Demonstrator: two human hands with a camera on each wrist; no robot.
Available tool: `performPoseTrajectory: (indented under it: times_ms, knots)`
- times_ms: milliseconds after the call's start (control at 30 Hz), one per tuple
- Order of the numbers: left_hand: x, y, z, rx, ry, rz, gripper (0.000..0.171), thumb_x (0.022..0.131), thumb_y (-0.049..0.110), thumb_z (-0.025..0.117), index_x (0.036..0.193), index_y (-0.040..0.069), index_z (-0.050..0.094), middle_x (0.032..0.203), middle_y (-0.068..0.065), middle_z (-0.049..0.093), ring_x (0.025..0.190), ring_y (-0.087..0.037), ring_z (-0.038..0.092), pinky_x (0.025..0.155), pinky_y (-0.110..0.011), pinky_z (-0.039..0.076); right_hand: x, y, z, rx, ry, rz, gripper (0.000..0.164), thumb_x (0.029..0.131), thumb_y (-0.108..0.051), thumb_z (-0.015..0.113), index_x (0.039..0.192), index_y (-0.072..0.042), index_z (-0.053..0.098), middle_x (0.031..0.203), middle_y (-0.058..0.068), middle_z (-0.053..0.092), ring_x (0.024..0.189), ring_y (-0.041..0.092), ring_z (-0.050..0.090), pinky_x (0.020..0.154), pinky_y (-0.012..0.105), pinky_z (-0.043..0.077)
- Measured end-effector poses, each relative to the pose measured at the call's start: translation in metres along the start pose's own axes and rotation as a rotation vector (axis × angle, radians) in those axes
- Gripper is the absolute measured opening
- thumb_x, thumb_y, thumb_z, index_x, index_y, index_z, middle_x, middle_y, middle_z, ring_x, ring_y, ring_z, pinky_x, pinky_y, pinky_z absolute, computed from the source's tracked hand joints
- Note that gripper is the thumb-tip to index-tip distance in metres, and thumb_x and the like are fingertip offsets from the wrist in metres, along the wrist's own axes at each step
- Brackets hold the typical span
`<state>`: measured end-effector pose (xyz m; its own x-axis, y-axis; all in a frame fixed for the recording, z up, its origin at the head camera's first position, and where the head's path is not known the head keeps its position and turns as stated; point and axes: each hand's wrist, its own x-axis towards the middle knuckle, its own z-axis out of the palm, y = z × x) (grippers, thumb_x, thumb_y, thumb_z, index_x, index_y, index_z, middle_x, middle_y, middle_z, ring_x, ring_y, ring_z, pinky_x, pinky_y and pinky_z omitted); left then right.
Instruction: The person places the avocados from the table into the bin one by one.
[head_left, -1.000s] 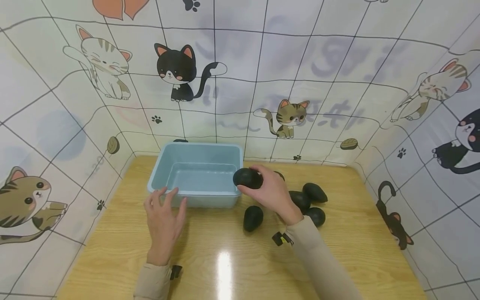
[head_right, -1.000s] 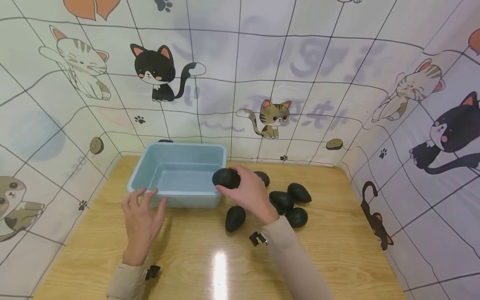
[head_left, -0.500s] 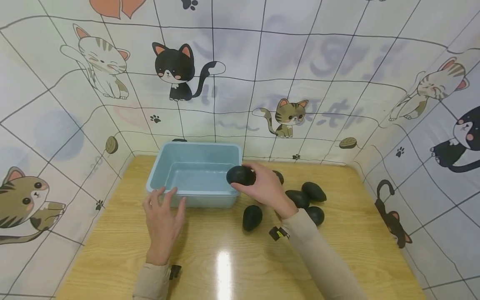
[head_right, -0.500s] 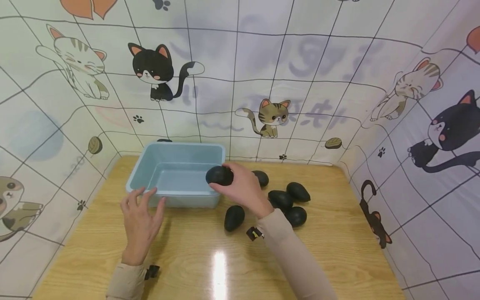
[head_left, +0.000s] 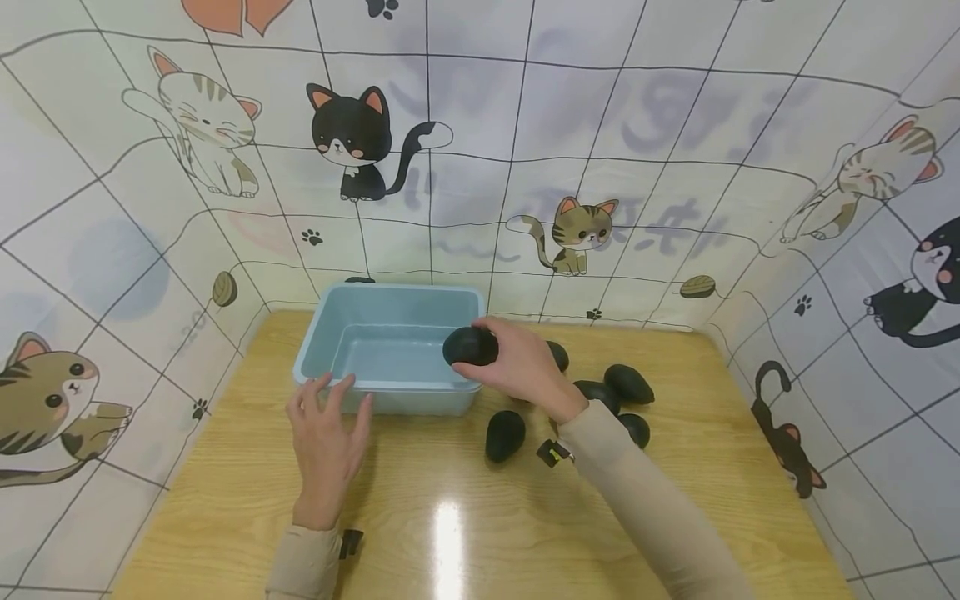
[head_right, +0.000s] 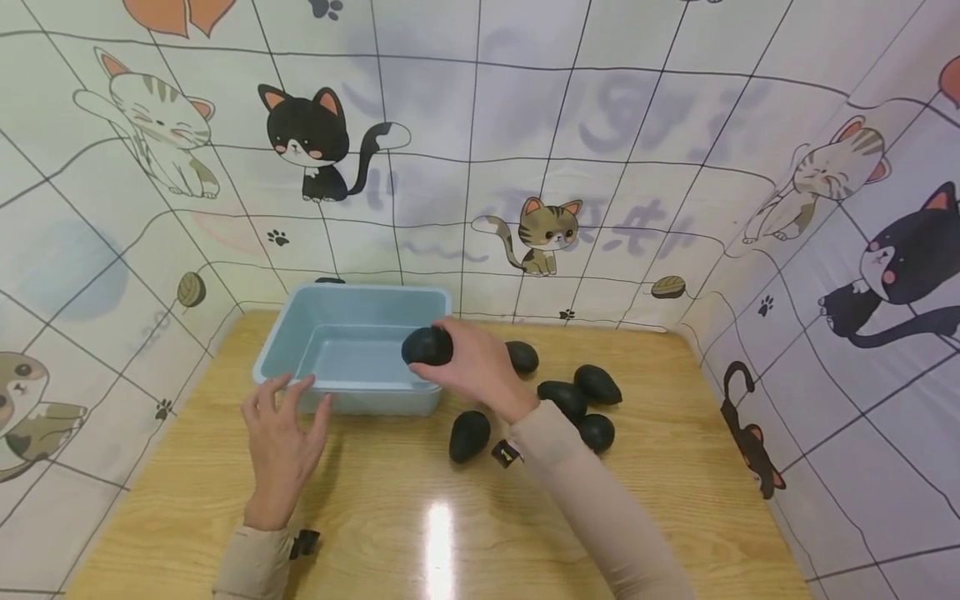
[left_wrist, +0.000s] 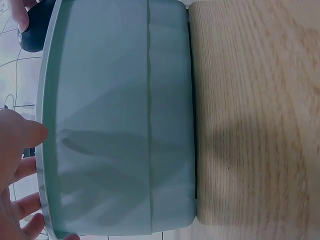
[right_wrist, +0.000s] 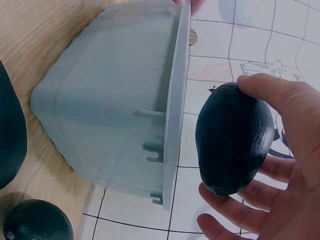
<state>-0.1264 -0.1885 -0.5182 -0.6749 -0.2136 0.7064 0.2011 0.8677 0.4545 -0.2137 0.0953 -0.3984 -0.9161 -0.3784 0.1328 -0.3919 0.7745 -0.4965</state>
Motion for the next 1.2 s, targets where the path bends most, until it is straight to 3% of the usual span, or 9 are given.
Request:
performPoseTrajectory:
  times_ms: [233,633,1200]
  knots:
    - [0.001,-0.001,-0.001,0.005,0.009,0.009,0.037,0.093,0.027,0.078,0.119,0.001,0.071,0.129,-0.032,0.060,0.121,-0.055,0.049,0.095,-0.065,0.043,0.008,-0.003,0.000,-0.019,-0.017,-0.065,0.076,0.085,-0.063,0.079,0.145,-0.018,0.062,0.141,0.003,0.069,0.121,0.024,0.069,0.093,0.047,0.058]
    - [0.001,-0.002,-0.001,0.003,0.005,0.007,0.037,0.092,0.026,0.078,0.119,0.001,0.071,0.130,-0.031,0.061,0.121,-0.055,0.049,0.094,-0.064,0.043,0.020,-0.007,0.003,-0.102,-0.069,-0.104,0.076,0.086,-0.065,0.077,0.144,-0.019,0.062,0.132,0.003,0.072,0.110,0.024,0.070,0.088,0.044,0.058]
    - [0.000,-0.001,0.001,-0.004,-0.001,0.008,0.035,0.094,0.025,0.078,0.119,0.001,0.072,0.129,-0.031,0.060,0.122,-0.054,0.048,0.096,-0.064,0.042,0.023,-0.002,0.008,-0.083,-0.048,-0.103,0.074,0.090,-0.063,0.074,0.146,-0.016,0.063,0.139,0.005,0.070,0.123,0.025,0.069,0.097,0.048,0.058]
